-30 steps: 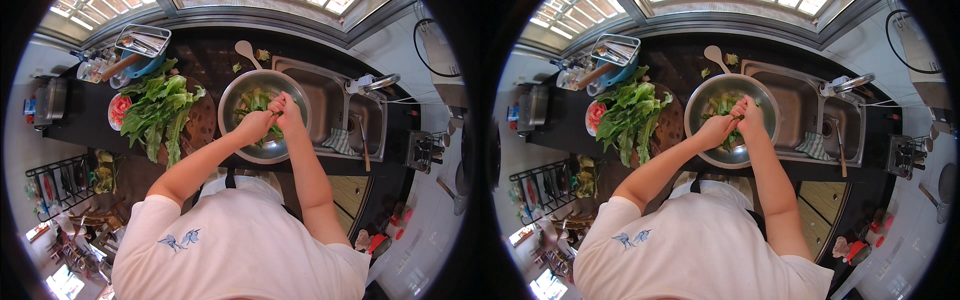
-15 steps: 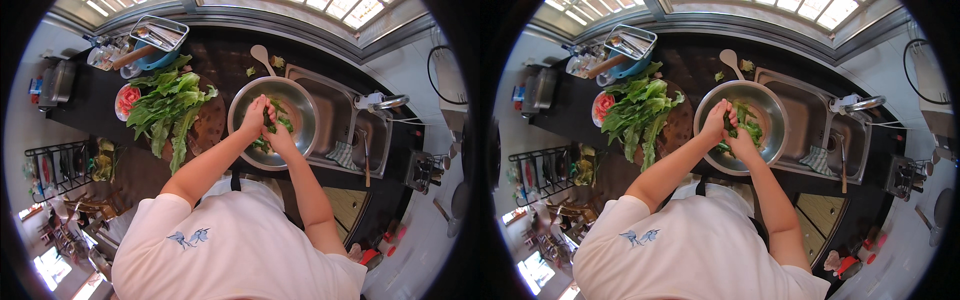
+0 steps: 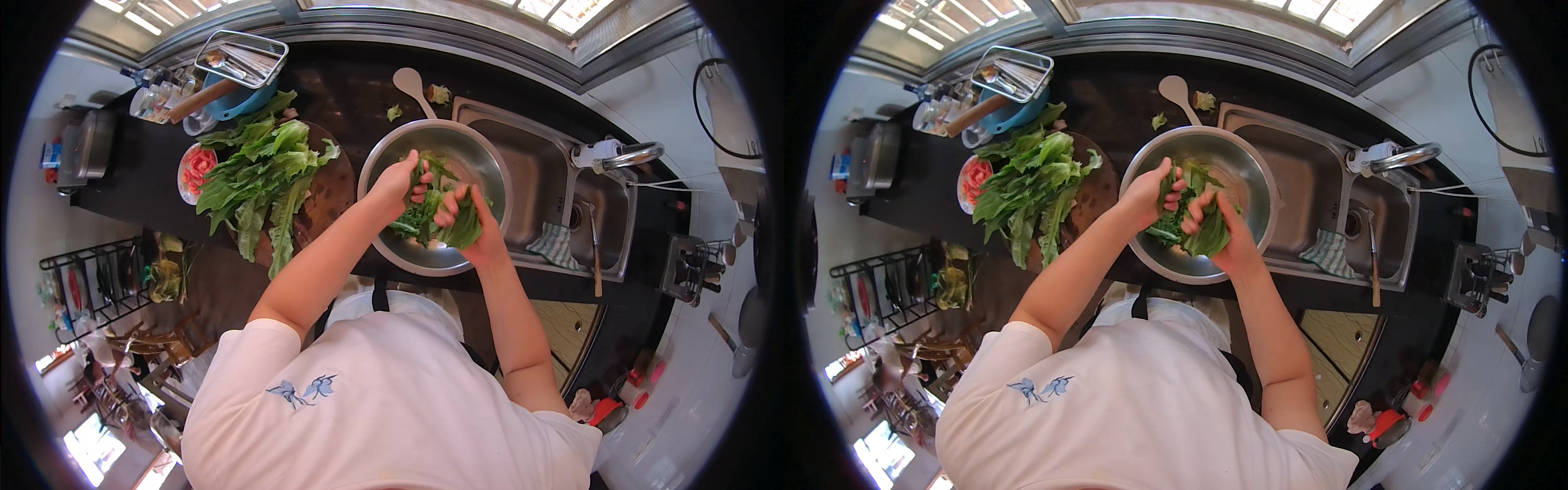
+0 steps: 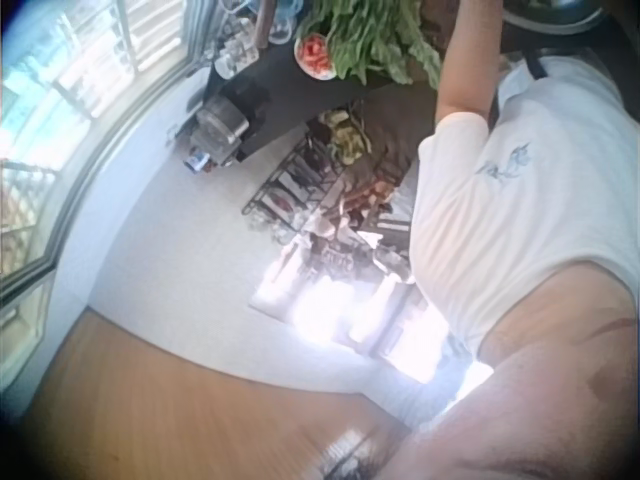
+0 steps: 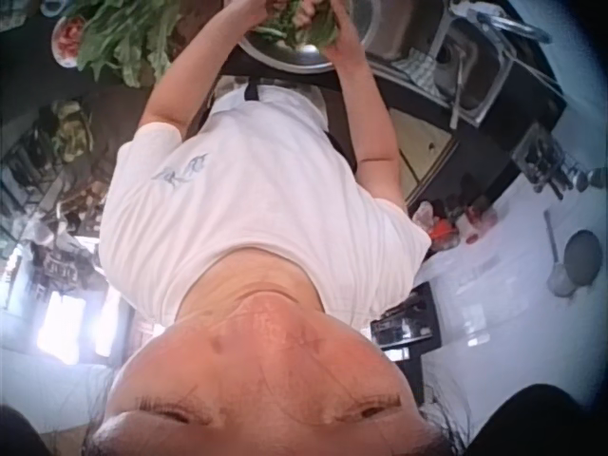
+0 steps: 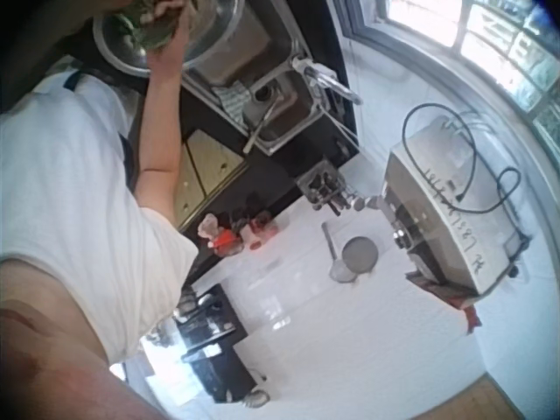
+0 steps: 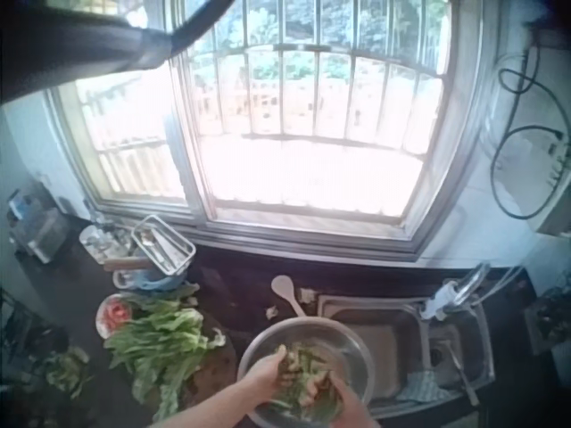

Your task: The person tears lettuce leaves from a head by hand and places them into a metal bowl. They then rinse the collected lettuce leaves under running water in the kitchen sink.

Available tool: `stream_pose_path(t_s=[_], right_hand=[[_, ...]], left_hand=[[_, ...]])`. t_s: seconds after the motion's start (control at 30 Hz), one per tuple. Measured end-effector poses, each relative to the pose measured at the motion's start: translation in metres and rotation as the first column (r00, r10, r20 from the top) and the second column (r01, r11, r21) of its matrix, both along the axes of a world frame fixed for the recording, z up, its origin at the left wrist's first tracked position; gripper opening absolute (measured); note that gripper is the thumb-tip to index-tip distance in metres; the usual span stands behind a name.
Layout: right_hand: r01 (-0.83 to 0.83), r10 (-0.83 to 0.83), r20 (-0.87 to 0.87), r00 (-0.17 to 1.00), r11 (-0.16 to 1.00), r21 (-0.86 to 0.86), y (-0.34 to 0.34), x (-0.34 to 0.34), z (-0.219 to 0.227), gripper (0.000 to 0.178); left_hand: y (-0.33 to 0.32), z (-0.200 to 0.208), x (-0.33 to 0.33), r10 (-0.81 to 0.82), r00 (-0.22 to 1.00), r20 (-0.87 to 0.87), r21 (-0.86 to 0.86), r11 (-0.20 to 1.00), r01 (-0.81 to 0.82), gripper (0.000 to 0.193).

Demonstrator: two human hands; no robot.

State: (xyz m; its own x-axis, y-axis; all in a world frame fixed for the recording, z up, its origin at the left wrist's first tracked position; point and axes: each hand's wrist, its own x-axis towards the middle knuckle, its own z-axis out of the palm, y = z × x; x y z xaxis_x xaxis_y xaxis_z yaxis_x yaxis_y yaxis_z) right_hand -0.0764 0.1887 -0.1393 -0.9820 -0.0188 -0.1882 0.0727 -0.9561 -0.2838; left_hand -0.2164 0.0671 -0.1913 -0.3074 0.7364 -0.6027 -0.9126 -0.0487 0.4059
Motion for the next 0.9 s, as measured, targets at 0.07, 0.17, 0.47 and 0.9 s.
stream_pose_path(t_s=[0.07, 0.17, 0.47, 0.9], right_hand=[[0.017, -0.03, -0.112, 0.993, 0.993, -0.118, 0.01, 0.001, -0.01, 0.04], [0.088, -0.081, 0.084, 0.993, 0.993, -0.075, 0.017, -0.001, -0.013, 0.043], [0.084, -0.085, 0.143, 0.986, 0.996, 0.012, 0.018, 0.001, -0.021, 0.049], [-0.143, -0.196, 0.122, 0.973, -0.093, 0.985, 0.017, 0.006, -0.072, 0.062]], left_hand=[[0.005, 0.004, 0.003, -0.046, 0.988, -0.145, -0.213, 0.977, 0.014, 0.041], [-0.001, -0.015, 0.0, -0.246, 0.846, -0.473, -0.389, 0.92, 0.05, 0.044], [0.002, 0.021, 0.009, -0.279, 0.28, -0.919, -0.299, 0.954, -0.032, 0.025], [0.012, 0.024, 0.008, -0.21, 0.719, -0.663, -0.383, 0.92, -0.084, 0.026]])
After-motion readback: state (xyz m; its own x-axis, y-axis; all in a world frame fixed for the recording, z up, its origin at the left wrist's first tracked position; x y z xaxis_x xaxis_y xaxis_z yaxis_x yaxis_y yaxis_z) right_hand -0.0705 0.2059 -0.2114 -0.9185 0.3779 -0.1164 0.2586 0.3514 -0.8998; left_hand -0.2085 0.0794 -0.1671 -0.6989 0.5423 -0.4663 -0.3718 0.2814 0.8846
